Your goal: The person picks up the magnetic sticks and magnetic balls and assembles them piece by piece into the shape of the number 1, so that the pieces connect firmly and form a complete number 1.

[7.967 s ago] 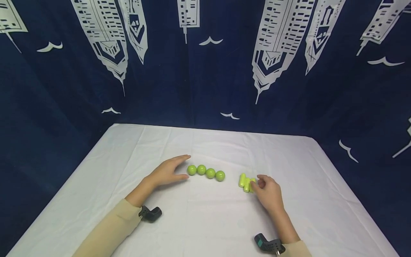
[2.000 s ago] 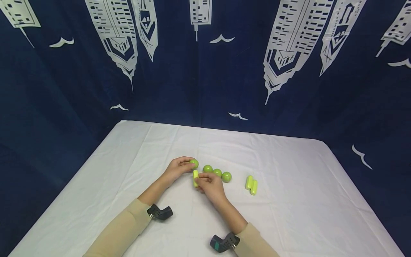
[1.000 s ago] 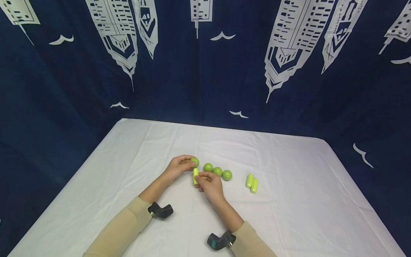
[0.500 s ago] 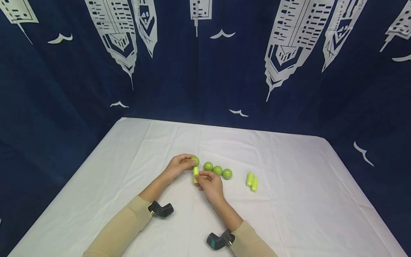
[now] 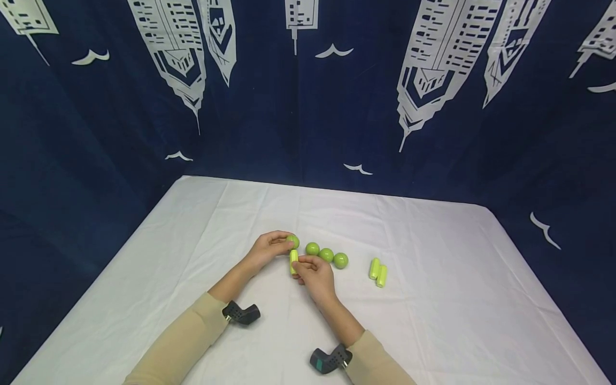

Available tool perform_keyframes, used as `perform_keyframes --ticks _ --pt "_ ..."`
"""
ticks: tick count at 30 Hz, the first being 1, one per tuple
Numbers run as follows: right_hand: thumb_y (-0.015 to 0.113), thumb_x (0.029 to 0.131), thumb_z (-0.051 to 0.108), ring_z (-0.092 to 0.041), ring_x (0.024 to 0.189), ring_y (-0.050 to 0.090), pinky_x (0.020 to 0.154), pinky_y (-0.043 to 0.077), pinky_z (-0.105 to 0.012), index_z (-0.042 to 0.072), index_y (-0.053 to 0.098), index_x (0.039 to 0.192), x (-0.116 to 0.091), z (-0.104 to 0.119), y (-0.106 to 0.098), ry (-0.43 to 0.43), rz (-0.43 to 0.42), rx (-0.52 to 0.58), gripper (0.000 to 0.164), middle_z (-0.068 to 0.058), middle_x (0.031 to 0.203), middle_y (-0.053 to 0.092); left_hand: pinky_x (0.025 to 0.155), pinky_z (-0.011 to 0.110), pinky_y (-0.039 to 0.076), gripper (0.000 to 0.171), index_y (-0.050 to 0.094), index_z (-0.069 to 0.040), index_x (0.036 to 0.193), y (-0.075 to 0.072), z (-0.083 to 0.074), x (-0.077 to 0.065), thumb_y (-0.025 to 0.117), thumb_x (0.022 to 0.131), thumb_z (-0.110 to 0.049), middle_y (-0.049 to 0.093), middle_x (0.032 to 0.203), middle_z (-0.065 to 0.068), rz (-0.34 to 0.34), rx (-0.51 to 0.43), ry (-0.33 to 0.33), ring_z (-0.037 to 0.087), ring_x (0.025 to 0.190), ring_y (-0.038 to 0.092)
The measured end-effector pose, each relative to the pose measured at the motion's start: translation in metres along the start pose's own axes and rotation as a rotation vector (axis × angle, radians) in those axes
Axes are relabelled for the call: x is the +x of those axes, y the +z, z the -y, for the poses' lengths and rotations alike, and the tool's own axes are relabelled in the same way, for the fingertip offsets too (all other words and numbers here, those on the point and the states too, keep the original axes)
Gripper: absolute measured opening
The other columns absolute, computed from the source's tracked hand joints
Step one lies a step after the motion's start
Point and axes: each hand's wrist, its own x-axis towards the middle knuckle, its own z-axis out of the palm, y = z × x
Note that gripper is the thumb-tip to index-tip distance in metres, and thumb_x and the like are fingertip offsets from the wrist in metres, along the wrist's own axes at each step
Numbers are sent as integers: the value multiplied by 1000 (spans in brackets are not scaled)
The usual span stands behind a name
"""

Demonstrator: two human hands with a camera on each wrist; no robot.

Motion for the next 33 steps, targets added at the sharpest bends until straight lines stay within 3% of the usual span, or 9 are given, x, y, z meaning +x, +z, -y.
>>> perform_keyframes --ticks 9,24,27,33 --pt "68 89 5 -13 67 67 55 54 -19 -10 63 108 1 0 -1 14 -12 -3 25 -10 83 70 84 29 57 33 65 4 117 1 0 1 71 89 -13 70 104 11 -3 15 -13 18 95 67" --pt "68 89 5 -16 65 68 54 54 -20 -11 63 107 0 0 0 12 8 -1 24 -12 80 70 85 28 56 37 61 9 121 -2 1 2 70 90 -8 68 109 16 -7 -1 -15 14 95 66" --pt "68 89 4 -16 63 68 52 54 -20 -11 62 107 -1 3 -2 23 32 12 24 -16 81 71 86 28 56 37 60 10 121 -2 -11 -4 69 91 -8 68 110 19 4 10 -15 14 95 66" --pt "63 91 1 -21 63 68 54 56 -24 -17 60 109 -16 31 -3 33 109 5 25 -26 87 69 85 26 56 35 61 11 119 2 -30 -16 68 91 -7 68 110 21 -9 16 -1 14 94 66"
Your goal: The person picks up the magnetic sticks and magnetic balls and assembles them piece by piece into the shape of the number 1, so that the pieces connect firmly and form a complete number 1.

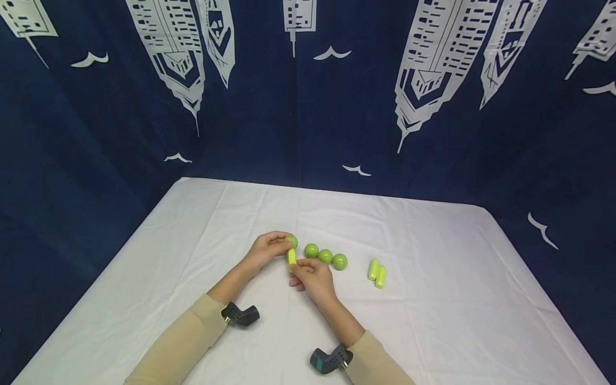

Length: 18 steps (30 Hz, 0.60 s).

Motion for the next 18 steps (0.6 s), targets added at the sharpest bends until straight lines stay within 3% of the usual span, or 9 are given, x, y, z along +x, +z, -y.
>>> perform_keyframes --ticks 5,12,18 --pt "64 91 1 -16 62 67 53 55 -22 -16 60 111 7 -9 -2 25 14 8 27 -26 88 70 85 26 56 34 61 11 119 1 0 0 68 91 -7 67 110 21 5 14 5 15 94 66" --pt "66 89 2 -13 58 65 50 53 -19 -11 61 109 16 -26 -3 38 -30 38 24 -17 81 71 86 30 56 35 61 10 120 -2 27 16 68 92 -9 68 109 18 13 -13 -15 17 95 66" --pt "62 89 0 -13 58 64 50 53 -19 -12 61 106 14 -24 -4 44 -38 63 22 -14 77 69 88 33 56 34 62 9 119 -2 32 19 65 94 -13 68 110 17 -1 -66 -26 17 95 67"
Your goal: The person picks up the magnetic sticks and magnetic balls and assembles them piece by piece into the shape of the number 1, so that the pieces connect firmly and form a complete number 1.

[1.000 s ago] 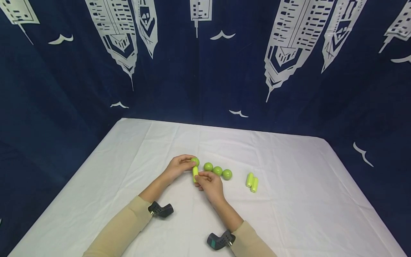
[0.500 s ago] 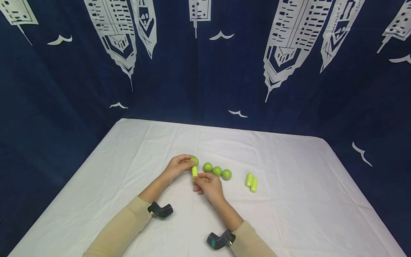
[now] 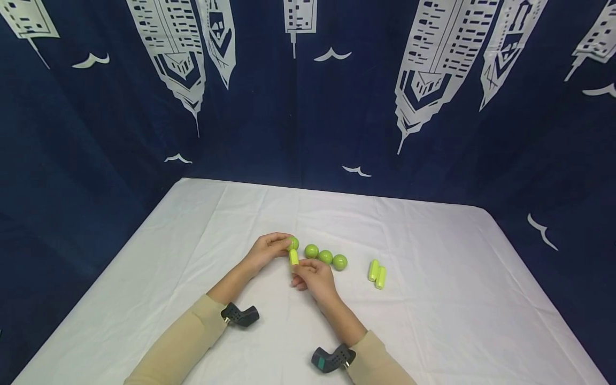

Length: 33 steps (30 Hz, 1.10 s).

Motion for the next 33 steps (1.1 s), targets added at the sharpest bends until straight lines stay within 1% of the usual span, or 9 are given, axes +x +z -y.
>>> perform_keyframes --ticks 3,6,12,14,16,19,22,27,33 --pt "62 89 1 -12 58 64 51 53 -19 -12 60 106 0 1 0 6 0 10 21 -13 76 69 88 34 56 34 61 11 118 0 -2 -1 62 96 -14 67 111 19 0 -10 -1 19 96 67" --pt "62 89 1 -12 59 64 51 53 -18 -11 61 107 1 0 -1 11 1 21 21 -12 76 69 89 33 56 37 60 13 118 1 -5 -2 61 97 -17 67 110 20 8 -9 -49 21 97 67" --pt "62 91 3 -12 60 64 52 53 -18 -10 60 108 2 -1 -2 11 7 46 21 -10 76 68 86 28 56 44 63 12 114 3 -21 -8 66 92 -26 71 100 14 49 10 -286 18 90 68" --pt "63 91 3 -12 60 64 52 53 -18 -10 61 109 2 -1 -2 10 3 54 22 -11 77 68 85 27 57 43 63 13 113 4 -25 -9 68 91 -24 72 96 13 70 -6 -343 17 86 69" --pt "63 91 3 -12 61 64 52 53 -19 -10 61 109 2 -1 -2 9 -2 61 22 -12 78 69 83 26 57 40 64 13 111 4 -28 -11 69 90 -21 72 91 11 97 -13 -377 16 83 69" --pt "63 92 2 -12 60 65 52 54 -19 -11 61 108 2 -1 -2 8 -5 67 21 -12 77 69 79 24 58 35 66 11 109 5 -30 -13 71 89 -18 71 85 8 130 -19 -398 13 79 69" --pt "63 91 2 -12 60 65 52 54 -19 -10 61 107 2 -1 -2 4 2 67 20 -10 73 68 75 21 58 30 68 8 105 6 -29 -14 72 87 -15 70 80 5 142 -25 -397 11 74 67" --pt "64 91 2 -12 60 65 52 53 -18 -10 61 108 0 0 -2 -6 8 68 21 -8 71 68 71 18 57 24 69 7 101 10 -29 -15 73 87 -11 69 76 2 132 -28 -398 8 71 66" --pt "64 92 4 -12 61 65 52 54 -18 -11 61 109 0 0 -2 -15 10 65 23 -11 77 69 69 17 57 14 69 6 96 12 -28 -14 70 88 -6 68 74 1 119 -55 -414 8 69 66"
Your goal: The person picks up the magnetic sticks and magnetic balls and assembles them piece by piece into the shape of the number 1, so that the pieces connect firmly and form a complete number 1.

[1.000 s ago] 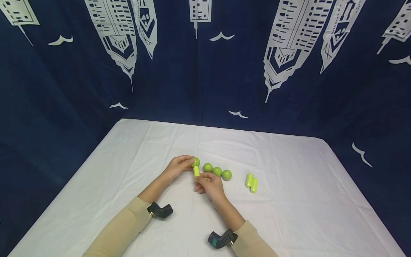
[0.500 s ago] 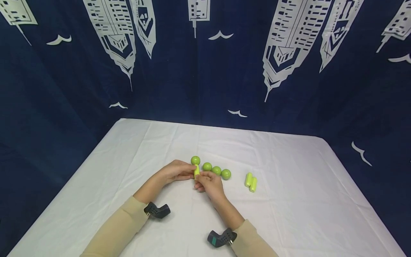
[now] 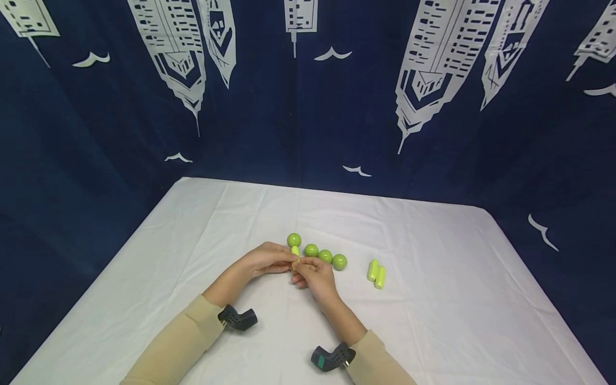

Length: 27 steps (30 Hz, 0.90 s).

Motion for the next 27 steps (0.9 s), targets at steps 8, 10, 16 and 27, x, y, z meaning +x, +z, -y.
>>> perform_keyframes --ticks 8,10,16,27 --pt "65 92 6 -13 64 67 53 54 -19 -11 62 111 1 0 -1 -13 31 -19 25 -14 86 70 67 17 57 16 67 6 99 -4 -2 1 71 87 -4 69 76 4 -49 -73 -13 11 70 67" --pt "64 93 6 -13 64 67 53 55 -20 -11 62 111 1 0 -1 -13 29 -21 25 -13 86 70 67 17 57 17 67 7 100 -6 -2 2 71 87 -4 68 77 5 -64 -75 -9 12 70 67" --pt "63 92 2 -12 61 66 52 54 -19 -12 61 109 1 -1 -1 -9 20 -16 23 -11 81 70 69 18 57 17 66 6 99 -12 -1 6 71 88 -5 67 77 5 -111 -84 11 12 70 66" --pt "61 90 -2 -12 60 66 51 54 -18 -15 59 109 3 -5 -1 -24 29 -4 23 -12 80 70 68 17 57 16 66 6 98 -18 3 11 70 88 -6 67 78 3 -165 -95 70 9 69 65"
